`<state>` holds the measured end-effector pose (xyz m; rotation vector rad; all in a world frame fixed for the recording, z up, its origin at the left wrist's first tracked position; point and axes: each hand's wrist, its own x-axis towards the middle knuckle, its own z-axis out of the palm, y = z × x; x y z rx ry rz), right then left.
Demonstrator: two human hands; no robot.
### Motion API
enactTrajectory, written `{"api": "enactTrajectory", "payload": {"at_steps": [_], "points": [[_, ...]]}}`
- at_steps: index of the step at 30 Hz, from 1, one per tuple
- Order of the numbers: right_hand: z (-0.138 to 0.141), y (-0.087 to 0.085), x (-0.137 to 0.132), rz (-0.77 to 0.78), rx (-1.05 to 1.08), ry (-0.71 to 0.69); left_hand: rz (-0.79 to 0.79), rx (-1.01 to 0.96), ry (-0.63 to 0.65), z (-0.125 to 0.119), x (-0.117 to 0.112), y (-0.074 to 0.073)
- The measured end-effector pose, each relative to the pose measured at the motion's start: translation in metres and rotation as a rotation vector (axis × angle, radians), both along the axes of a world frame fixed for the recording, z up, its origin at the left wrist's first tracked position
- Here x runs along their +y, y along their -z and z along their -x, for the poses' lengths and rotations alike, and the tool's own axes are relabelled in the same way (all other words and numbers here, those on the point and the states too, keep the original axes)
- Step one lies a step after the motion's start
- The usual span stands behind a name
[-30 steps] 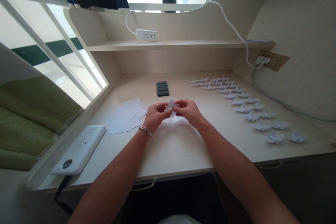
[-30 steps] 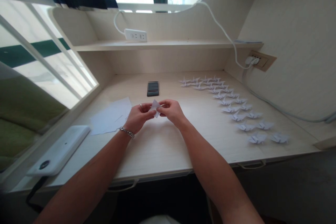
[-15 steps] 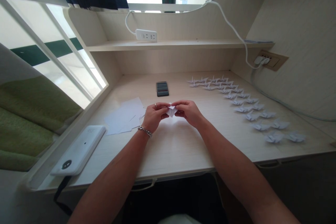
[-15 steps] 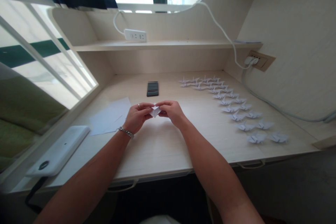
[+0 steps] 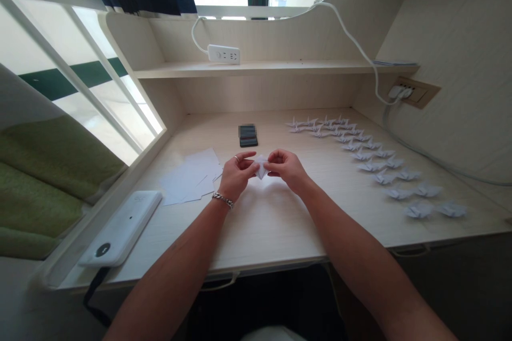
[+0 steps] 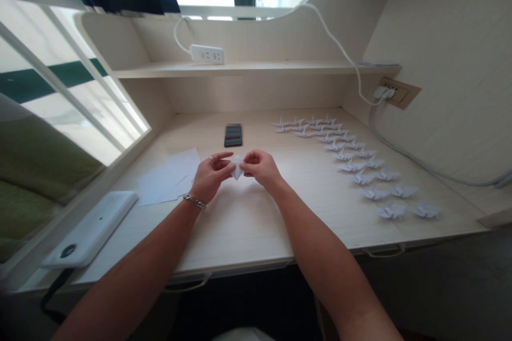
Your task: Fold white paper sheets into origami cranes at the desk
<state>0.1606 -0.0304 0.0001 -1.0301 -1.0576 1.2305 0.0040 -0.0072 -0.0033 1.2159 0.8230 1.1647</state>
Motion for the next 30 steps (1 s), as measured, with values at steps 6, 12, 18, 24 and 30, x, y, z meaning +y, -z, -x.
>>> {"api": "enactTrajectory", "payload": {"at_steps": [6, 12, 18, 24, 30], "points": [[0.000, 0.002, 0.005, -0.038, -0.029, 0.074, -0.016, 0.114, 0.039, -0.001, 0.001, 0.004], [-0.001, 0.003, 0.002, -0.049, -0.202, -0.024, -0.053, 0.076, -0.084, 0.000, 0.003, 0.001], [0.000, 0.003, -0.001, -0.072, -0.289, -0.066, -0.110, 0.152, -0.050, 0.003, 0.004, 0.002], [-0.001, 0.005, 0.002, -0.027, -0.314, -0.086, -0.153, 0.205, -0.096, 0.007, 0.010, 0.007], [-0.002, 0.009, 0.006, -0.047, -0.324, -0.038, -0.200, 0.211, -0.151, 0.007, 0.009, 0.003]]}}
